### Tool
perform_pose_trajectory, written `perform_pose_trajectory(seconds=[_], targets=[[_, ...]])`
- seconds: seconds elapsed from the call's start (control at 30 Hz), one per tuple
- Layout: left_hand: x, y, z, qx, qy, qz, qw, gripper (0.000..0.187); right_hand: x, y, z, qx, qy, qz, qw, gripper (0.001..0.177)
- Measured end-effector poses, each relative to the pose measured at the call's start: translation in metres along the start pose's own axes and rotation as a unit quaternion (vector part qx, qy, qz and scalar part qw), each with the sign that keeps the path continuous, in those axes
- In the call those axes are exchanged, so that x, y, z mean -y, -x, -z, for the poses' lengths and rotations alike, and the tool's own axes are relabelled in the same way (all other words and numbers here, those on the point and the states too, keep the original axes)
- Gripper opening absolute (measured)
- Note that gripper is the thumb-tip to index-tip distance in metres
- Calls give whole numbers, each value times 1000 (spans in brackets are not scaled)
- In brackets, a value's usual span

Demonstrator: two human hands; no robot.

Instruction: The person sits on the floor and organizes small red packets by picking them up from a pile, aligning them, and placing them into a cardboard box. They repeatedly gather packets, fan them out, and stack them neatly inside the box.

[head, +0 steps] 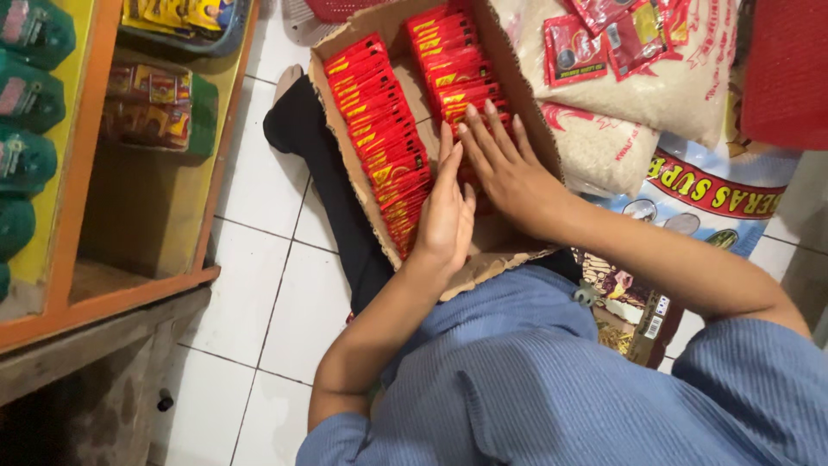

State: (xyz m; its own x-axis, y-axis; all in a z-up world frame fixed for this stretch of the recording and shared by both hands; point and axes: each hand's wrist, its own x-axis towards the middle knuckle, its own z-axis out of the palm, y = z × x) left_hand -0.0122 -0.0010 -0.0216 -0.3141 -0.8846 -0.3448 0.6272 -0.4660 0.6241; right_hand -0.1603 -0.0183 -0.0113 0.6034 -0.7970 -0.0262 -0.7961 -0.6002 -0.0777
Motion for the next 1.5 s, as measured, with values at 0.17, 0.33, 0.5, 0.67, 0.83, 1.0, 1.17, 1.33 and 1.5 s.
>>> perform_pose_trajectory(seconds=[0.17,0.33,0.5,0.67,0.83,1.0,1.17,1.33,1.5], targets=[[-40,4,-33,45,-77,-49,995,68,-22,5,37,-83,-186,3,979,81],[-61,-39,-67,113,-491,-231,832,62,-123,14,51,-268,-208,-149,929,77],[-40,-132,-92,152,-671,-298,661,71,-225,3,5,-301,-161,-350,872,85],[0,-210,-102,173,-753,-238,588,82,-270,-5,-27,-279,-225,-401,843,90],[29,-234,-98,204,-832,-137,497,80,-279,-3,-17,-243,-470,-493,690,85],[45,-220,-84,220,-813,-142,520,94,-282,13,-5,-192,-548,-471,664,57],[49,-217,-81,218,-819,-128,514,93,-272,28,-14,-253,-497,-382,737,42],[52,-210,-97,188,-813,-118,538,99,-265,29,-16,-308,-605,-364,638,36],[68,-209,-107,174,-891,-98,407,98,-257,33,-16,-353,-527,-359,685,32]])
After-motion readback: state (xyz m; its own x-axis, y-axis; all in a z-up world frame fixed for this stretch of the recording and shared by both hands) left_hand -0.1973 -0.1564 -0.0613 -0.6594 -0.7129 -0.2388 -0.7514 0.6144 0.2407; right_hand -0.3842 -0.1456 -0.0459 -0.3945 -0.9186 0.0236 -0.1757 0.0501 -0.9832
